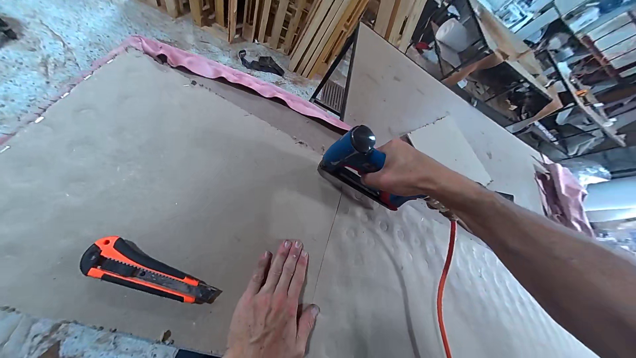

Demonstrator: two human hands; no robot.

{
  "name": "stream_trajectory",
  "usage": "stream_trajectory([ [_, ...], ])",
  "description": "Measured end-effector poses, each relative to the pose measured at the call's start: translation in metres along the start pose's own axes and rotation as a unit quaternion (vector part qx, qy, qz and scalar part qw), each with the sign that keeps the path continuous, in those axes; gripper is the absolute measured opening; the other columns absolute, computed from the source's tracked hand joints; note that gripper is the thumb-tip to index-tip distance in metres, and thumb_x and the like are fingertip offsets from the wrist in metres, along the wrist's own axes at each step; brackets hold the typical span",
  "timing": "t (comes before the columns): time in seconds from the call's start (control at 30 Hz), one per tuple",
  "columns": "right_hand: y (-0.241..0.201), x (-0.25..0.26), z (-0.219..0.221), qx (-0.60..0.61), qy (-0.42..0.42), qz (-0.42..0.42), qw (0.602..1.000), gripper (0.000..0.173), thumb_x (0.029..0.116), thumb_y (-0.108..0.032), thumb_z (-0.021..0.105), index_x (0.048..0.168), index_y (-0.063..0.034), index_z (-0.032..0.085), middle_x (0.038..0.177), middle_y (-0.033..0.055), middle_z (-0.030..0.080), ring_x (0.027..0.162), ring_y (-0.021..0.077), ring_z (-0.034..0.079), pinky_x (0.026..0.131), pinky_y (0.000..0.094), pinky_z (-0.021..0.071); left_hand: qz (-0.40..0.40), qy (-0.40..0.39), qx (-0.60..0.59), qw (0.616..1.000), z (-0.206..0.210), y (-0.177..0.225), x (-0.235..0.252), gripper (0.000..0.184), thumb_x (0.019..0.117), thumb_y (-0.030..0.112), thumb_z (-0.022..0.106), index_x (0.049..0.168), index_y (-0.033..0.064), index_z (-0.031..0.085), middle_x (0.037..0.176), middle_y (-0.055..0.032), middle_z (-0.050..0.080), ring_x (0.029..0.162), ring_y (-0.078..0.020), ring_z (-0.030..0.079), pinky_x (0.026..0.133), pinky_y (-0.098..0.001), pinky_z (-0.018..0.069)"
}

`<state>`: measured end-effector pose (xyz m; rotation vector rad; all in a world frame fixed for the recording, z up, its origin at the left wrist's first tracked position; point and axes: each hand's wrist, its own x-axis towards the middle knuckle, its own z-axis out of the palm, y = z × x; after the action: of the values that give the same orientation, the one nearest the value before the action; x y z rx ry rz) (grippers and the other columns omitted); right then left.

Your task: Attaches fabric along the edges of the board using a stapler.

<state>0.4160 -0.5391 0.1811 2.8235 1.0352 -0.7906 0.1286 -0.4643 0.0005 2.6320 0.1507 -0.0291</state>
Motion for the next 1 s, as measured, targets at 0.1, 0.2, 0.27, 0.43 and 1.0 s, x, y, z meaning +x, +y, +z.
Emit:
stream_trajectory([
  [0.1,-0.007,-0.018,0.012,0.000,-0.012,-0.009,1.000,0.016,0.0827,-0.027,0.076,0.075,-0.0162,0.067,0.062,0.0014,0.061,0.056,0.0173,0.060,0.051,0.0450,0.0487,-0.009,-0.009,-0.009,1.000,0.000,0.000,-0.001,0.081,0.0968,0.063,0.039,0.158,0.0091,0.040,0.164,-0.0104,0.038,0.151,-0.0317,0.037,0.122,-0.0593,0.0259],
  [0.2,-0.016,-0.035,0.024,-0.001,-0.033,0.009,0.999,0.018,0.0837,-0.029,0.076,0.073,-0.0177,0.066,0.062,0.0001,0.062,0.056,0.0164,0.060,0.052,0.0445,0.0489,-0.009,-0.008,-0.004,1.000,0.000,0.001,-0.002,0.079,0.0978,0.061,0.037,0.156,0.0083,0.041,0.162,-0.0117,0.041,0.149,-0.0327,0.039,0.121,-0.0596,0.0277],
  [0.27,-0.020,-0.041,0.031,-0.002,-0.039,0.018,0.999,0.020,0.0842,-0.029,0.075,0.070,-0.0184,0.065,0.060,-0.0009,0.061,0.055,0.0151,0.060,0.051,0.0431,0.0482,-0.010,-0.017,-0.008,1.000,0.001,0.002,-0.003,0.079,0.0981,0.060,0.037,0.158,0.0084,0.040,0.163,-0.0119,0.040,0.150,-0.0326,0.039,0.122,-0.0599,0.0259],
  [0.43,-0.032,-0.064,0.041,0.001,-0.020,0.007,1.000,0.019,0.0866,-0.027,0.072,0.071,-0.0190,0.064,0.059,-0.0019,0.059,0.053,0.0139,0.057,0.049,0.0406,0.0457,-0.003,-0.036,-0.019,0.999,-0.002,0.003,-0.003,0.079,0.0993,0.060,0.035,0.158,0.0066,0.039,0.163,-0.0138,0.040,0.151,-0.0334,0.037,0.122,-0.0597,0.0246],
  [1.0,-0.051,-0.119,0.090,0.070,-0.030,0.035,0.996,0.014,0.0872,-0.031,0.073,0.079,-0.0198,0.070,0.067,-0.0046,0.064,0.062,0.0100,0.063,0.059,0.0369,0.0522,0.037,0.083,-0.027,0.995,-0.004,-0.009,-0.049,0.062,0.0966,0.051,0.051,0.135,0.0046,0.064,0.145,-0.0113,0.061,0.131,-0.0343,0.060,0.106,-0.0529,0.0481],
])
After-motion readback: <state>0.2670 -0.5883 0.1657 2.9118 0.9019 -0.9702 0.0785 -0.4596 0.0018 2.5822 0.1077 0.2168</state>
